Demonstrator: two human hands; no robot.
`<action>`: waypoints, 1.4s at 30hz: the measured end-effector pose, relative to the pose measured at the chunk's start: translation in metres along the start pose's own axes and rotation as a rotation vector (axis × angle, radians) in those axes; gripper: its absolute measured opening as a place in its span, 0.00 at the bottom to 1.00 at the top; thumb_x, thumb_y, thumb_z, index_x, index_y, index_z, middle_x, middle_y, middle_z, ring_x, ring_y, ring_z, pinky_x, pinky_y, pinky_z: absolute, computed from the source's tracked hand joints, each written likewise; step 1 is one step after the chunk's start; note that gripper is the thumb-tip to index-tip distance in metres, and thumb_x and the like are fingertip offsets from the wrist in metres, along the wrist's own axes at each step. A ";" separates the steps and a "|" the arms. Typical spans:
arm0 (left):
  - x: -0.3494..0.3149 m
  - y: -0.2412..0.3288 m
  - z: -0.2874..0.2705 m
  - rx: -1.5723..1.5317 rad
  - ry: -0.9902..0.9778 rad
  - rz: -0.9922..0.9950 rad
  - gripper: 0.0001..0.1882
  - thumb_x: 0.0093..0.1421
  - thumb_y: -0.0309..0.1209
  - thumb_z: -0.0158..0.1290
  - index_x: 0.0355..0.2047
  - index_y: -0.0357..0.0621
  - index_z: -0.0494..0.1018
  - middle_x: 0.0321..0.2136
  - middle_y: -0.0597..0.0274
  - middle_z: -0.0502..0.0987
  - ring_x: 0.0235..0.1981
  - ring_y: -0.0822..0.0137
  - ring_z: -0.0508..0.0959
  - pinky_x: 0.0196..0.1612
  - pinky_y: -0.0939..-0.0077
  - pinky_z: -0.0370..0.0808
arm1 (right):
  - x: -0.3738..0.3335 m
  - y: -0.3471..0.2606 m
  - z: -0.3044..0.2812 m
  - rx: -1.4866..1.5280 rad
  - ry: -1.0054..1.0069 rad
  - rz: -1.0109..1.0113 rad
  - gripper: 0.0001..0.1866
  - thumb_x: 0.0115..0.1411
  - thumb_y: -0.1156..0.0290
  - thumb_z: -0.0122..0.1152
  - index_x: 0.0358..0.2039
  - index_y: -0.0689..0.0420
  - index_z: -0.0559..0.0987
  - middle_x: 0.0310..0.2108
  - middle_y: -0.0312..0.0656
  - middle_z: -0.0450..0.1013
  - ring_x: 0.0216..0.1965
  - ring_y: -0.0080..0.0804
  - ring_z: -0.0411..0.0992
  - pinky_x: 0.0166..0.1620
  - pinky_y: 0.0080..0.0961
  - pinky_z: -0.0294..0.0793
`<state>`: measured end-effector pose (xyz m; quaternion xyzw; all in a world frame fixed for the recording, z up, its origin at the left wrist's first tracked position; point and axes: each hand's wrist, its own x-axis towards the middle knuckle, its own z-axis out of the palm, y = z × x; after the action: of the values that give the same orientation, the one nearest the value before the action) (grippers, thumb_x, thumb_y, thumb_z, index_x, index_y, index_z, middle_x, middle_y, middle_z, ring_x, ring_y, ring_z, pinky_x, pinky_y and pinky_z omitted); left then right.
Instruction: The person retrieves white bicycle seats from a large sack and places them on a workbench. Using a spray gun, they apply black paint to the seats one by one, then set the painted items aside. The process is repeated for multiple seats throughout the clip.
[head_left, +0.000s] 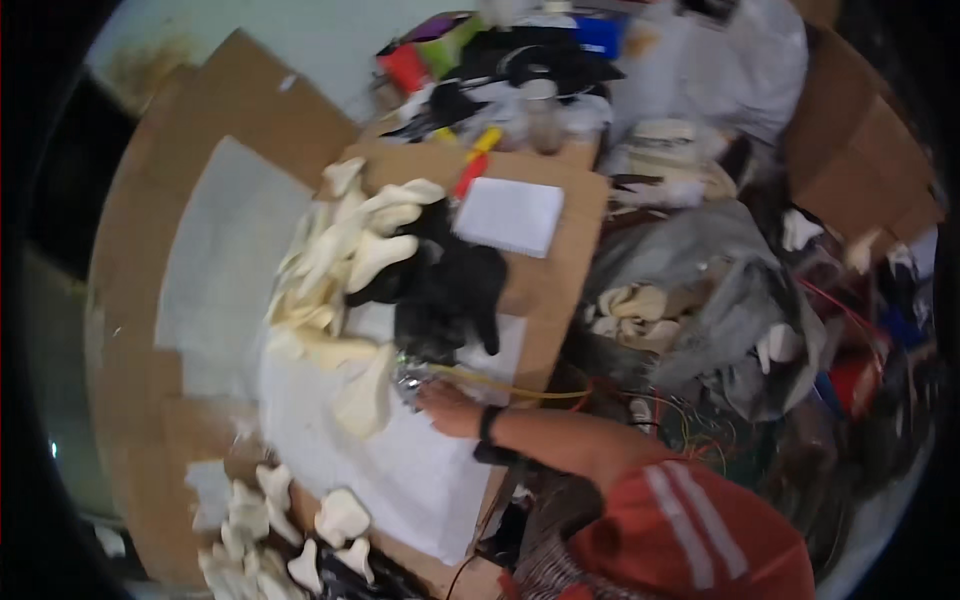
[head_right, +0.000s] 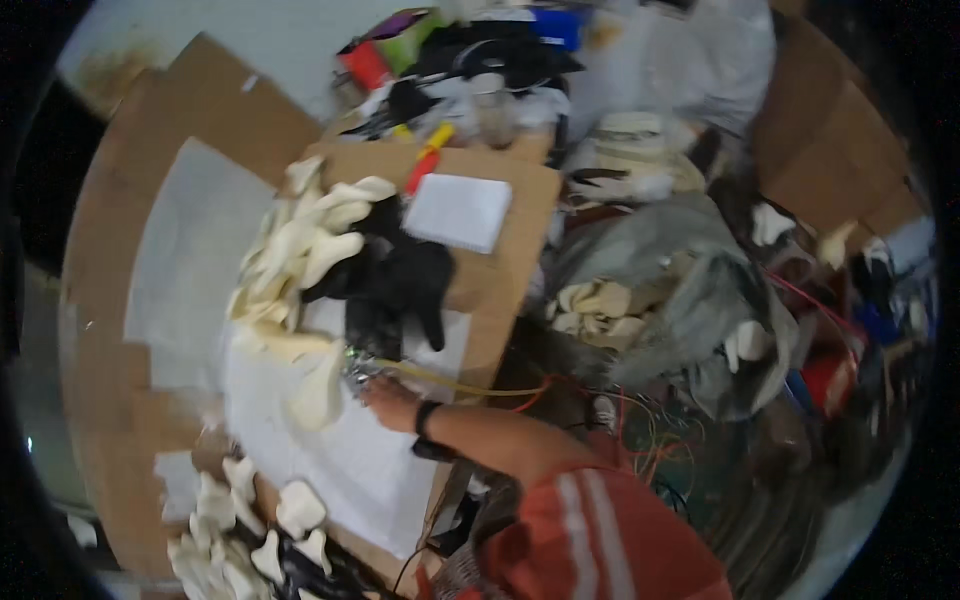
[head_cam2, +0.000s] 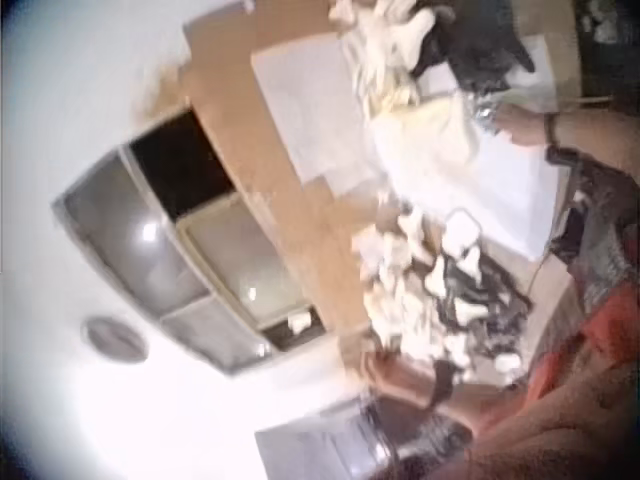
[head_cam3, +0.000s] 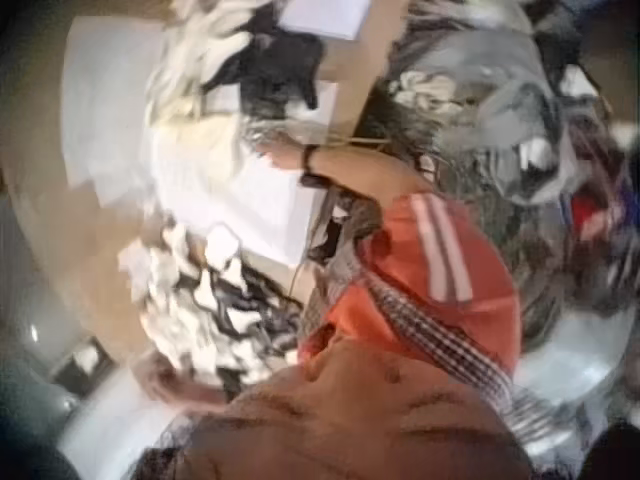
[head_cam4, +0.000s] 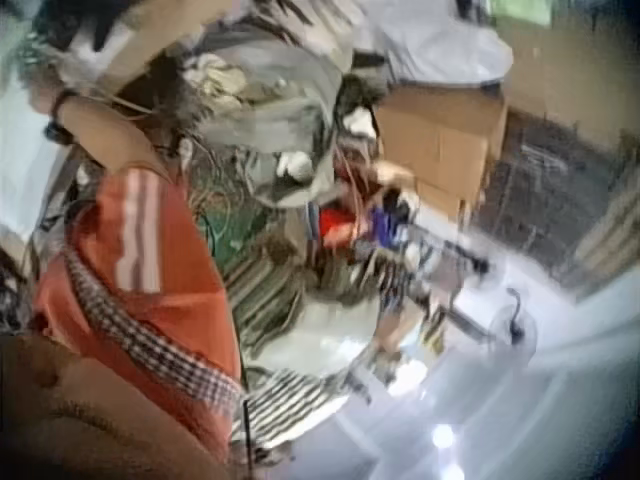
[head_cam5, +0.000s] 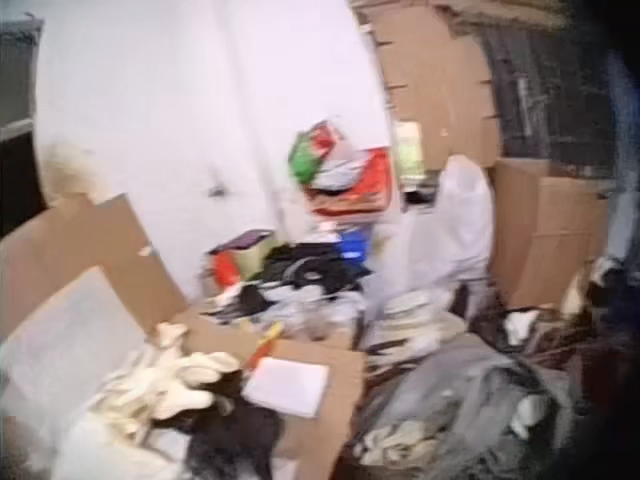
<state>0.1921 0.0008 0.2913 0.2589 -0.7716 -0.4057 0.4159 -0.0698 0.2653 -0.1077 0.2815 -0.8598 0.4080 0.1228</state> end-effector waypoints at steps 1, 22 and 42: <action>0.002 -0.001 -0.006 0.043 0.027 -0.016 0.17 0.58 0.30 0.49 0.46 0.34 0.66 0.33 0.58 0.73 0.35 0.67 0.73 0.36 0.77 0.71 | 0.008 -0.005 0.011 -0.244 0.039 -0.040 0.15 0.50 0.74 0.50 0.40 0.61 0.70 0.41 0.47 0.68 0.52 0.47 0.59 0.45 0.43 0.66; -0.031 -0.241 0.330 0.741 -0.754 0.370 0.33 0.44 0.29 0.61 0.52 0.43 0.62 0.48 0.51 0.68 0.49 0.49 0.67 0.52 0.63 0.64 | 0.108 -0.097 -0.236 0.079 -0.604 0.042 0.31 0.49 0.71 0.63 0.54 0.59 0.63 0.38 0.48 0.73 0.38 0.40 0.73 0.41 0.28 0.71; -0.031 -0.317 0.275 -0.551 -0.330 -0.765 0.24 0.53 0.18 0.40 0.52 0.38 0.64 0.39 0.60 0.73 0.36 0.70 0.74 0.37 0.74 0.75 | 0.151 -0.119 -0.181 0.614 -0.826 0.246 0.27 0.54 0.70 0.60 0.54 0.60 0.67 0.30 0.35 0.71 0.30 0.19 0.68 0.36 0.17 0.68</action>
<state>-0.0063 -0.0333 -0.0782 0.3363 -0.5412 -0.7533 0.1629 -0.1267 0.2861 0.1491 0.3386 -0.7041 0.5078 -0.3630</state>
